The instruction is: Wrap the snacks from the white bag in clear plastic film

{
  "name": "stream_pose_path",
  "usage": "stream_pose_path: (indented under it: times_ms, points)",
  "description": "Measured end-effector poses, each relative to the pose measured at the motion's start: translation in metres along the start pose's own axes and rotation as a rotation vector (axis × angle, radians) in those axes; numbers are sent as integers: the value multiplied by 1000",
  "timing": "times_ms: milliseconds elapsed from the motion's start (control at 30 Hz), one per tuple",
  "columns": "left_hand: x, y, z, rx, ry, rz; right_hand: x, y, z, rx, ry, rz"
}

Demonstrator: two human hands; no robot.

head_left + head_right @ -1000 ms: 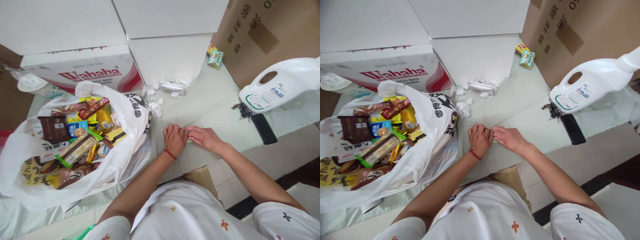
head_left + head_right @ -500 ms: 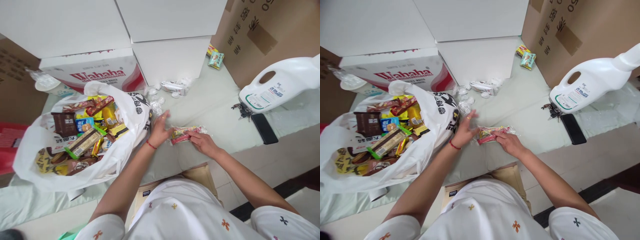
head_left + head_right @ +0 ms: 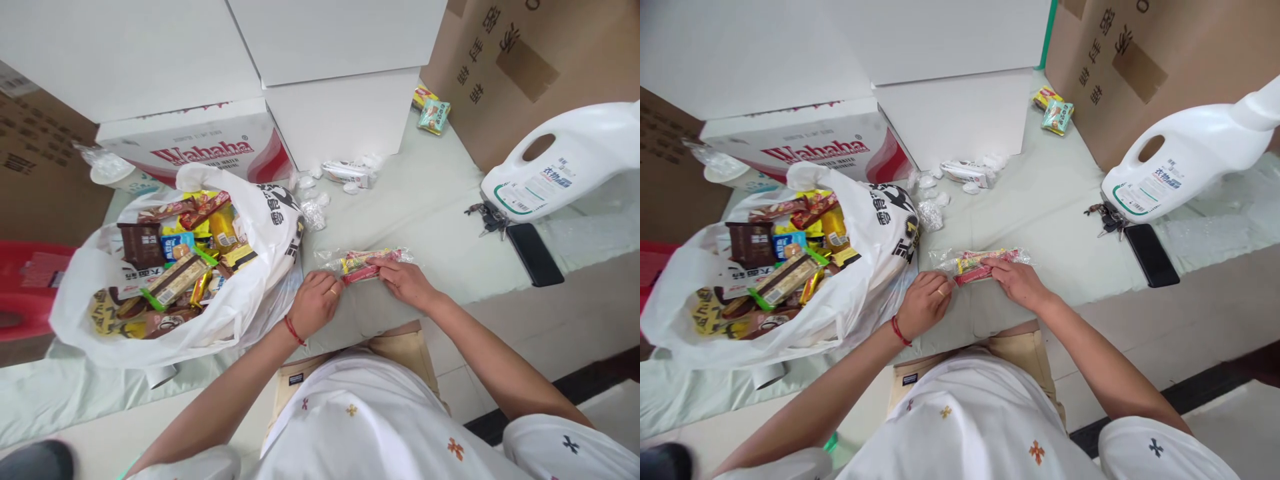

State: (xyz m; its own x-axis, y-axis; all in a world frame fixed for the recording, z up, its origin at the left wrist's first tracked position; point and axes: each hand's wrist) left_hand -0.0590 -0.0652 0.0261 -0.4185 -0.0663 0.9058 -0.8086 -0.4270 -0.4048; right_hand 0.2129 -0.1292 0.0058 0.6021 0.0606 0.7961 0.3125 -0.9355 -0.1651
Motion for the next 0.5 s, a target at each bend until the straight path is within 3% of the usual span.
stream_pose_path:
  times_ms: [133,200,300,400,500]
  points:
    - [1,-14,8,217,72,222,-1,1,0,-10,-4,14]
    - [0,-33,0,304,39,216,-2,1,-1,-18,-9,17]
    - [-1,-63,-23,306,-27,-7,-2,1,-2,-24,-1,8]
    - [2,-79,-39,181,-94,-260,-1,1,-2,-19,3,0]
    - [9,-73,-34,15,-148,-278,0,1,-2,-22,-25,3]
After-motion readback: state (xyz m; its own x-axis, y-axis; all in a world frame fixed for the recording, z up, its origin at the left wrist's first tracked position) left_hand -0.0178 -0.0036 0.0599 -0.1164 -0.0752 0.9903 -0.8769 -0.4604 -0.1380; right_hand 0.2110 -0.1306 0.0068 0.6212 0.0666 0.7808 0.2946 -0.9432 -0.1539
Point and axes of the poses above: each hand's wrist, its own y-axis away from the middle knuckle, its own x-axis out of the back of the hand, z = x × y, and after that the axes turned 5 degrees about -y, right-handed
